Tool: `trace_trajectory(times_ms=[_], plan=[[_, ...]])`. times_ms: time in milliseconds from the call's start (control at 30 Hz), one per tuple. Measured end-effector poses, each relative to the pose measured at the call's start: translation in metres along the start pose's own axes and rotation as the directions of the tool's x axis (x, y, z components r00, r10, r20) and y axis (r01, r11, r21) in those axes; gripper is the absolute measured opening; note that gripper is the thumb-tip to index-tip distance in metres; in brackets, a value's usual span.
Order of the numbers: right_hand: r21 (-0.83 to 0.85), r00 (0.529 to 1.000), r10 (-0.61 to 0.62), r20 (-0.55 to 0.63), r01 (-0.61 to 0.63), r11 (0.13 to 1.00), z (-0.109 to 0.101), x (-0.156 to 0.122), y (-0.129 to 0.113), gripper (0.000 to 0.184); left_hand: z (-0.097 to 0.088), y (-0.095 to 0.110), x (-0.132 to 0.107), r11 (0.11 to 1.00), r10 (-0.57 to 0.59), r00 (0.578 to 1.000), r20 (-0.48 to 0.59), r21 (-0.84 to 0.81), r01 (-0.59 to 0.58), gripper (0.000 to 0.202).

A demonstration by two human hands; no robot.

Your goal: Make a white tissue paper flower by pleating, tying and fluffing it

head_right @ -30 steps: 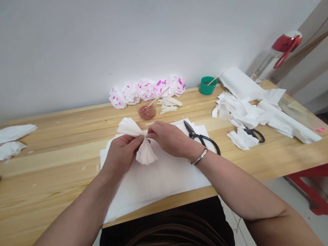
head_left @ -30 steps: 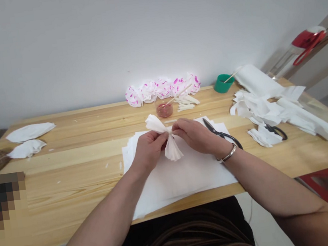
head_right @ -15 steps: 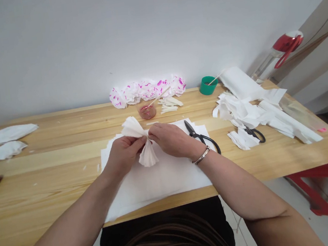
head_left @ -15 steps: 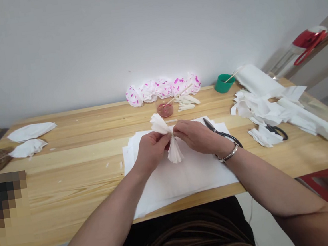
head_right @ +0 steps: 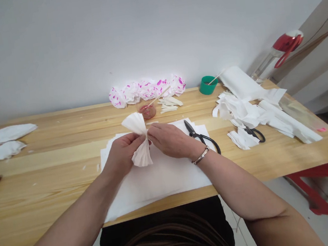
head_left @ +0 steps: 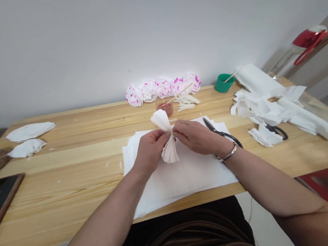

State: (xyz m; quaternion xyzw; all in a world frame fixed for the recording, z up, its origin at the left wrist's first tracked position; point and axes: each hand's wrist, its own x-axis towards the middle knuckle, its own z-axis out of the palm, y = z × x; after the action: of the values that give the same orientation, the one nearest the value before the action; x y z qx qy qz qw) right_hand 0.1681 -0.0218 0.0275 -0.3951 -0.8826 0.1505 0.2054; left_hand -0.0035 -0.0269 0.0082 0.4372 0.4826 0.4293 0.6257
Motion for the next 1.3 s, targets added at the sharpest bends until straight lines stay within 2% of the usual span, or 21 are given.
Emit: trace_trajectory(times_ms=[333,467,567,667,767,833,867,900,967,1033,1067,1133,1200,1233,1300], plan=[[0.099,0.998,0.056,-0.002,-0.055,0.994,0.000,0.001,-0.001,0.018,0.000,0.002,0.001,0.991,-0.108,0.993,0.054,-0.071,0.112,0.022],[0.231,0.995,0.088,-0.036,-0.078,0.970,0.000,0.001,-0.003,0.018,0.001,0.002,-0.001,0.999,-0.002,1.000,0.013,-0.049,0.003,0.019],[0.408,0.985,0.171,-0.035,-0.142,0.902,-0.001,0.002,-0.005,0.020,0.002,0.005,-0.004,0.983,0.141,0.988,-0.069,0.131,-0.132,0.014],[0.636,0.968,0.243,0.070,-0.231,0.736,-0.001,0.004,-0.004,0.022,0.001,0.010,-0.007,0.917,0.299,0.952,-0.065,0.296,-0.268,0.009],[0.841,0.943,0.239,0.233,-0.319,0.437,0.000,0.004,0.002,0.020,-0.003,0.011,-0.009,0.817,0.424,0.904,0.057,0.406,-0.409,0.018],[0.885,0.910,0.212,0.356,-0.401,0.236,0.002,0.003,0.008,0.019,-0.004,0.010,-0.010,0.756,0.463,0.875,0.142,0.452,-0.474,0.022],[0.881,0.890,0.191,0.415,-0.445,0.162,0.002,0.003,0.011,0.019,-0.004,0.009,-0.010,0.738,0.469,0.866,0.174,0.461,-0.493,0.022],[0.865,0.867,0.167,0.469,-0.489,0.109,0.003,0.003,0.013,0.021,-0.004,0.008,-0.011,0.728,0.470,0.860,0.197,0.464,-0.505,0.021],[0.841,0.838,0.147,0.525,-0.538,0.065,0.003,0.003,0.015,0.025,-0.002,0.006,-0.011,0.730,0.467,0.860,0.208,0.458,-0.507,0.020],[0.847,0.848,0.173,0.501,-0.522,0.105,0.001,0.004,0.014,0.025,0.000,0.005,-0.011,0.780,0.426,0.890,0.161,0.434,-0.451,0.016],[0.852,0.862,0.208,0.463,-0.498,0.165,0.000,0.004,0.012,0.025,0.001,0.005,-0.010,0.831,0.379,0.918,0.117,0.394,-0.393,0.014],[0.812,0.889,0.317,0.332,-0.440,0.383,-0.001,0.006,0.008,0.029,0.001,0.006,-0.008,0.942,0.229,0.972,0.044,0.242,-0.233,0.014],[0.658,0.910,0.396,0.118,-0.371,0.656,-0.001,0.006,0.005,0.031,0.000,0.007,-0.004,0.995,0.080,0.996,0.028,0.057,-0.082,0.017],[0.550,0.921,0.389,0.002,-0.326,0.769,0.000,0.006,0.003,0.029,0.000,0.007,-0.003,0.999,0.031,0.999,0.035,-0.017,-0.030,0.017],[0.349,0.945,0.289,-0.154,-0.221,0.911,0.002,0.004,0.002,0.023,-0.001,0.008,0.000,0.993,-0.029,0.998,0.057,-0.110,0.035,0.017]])
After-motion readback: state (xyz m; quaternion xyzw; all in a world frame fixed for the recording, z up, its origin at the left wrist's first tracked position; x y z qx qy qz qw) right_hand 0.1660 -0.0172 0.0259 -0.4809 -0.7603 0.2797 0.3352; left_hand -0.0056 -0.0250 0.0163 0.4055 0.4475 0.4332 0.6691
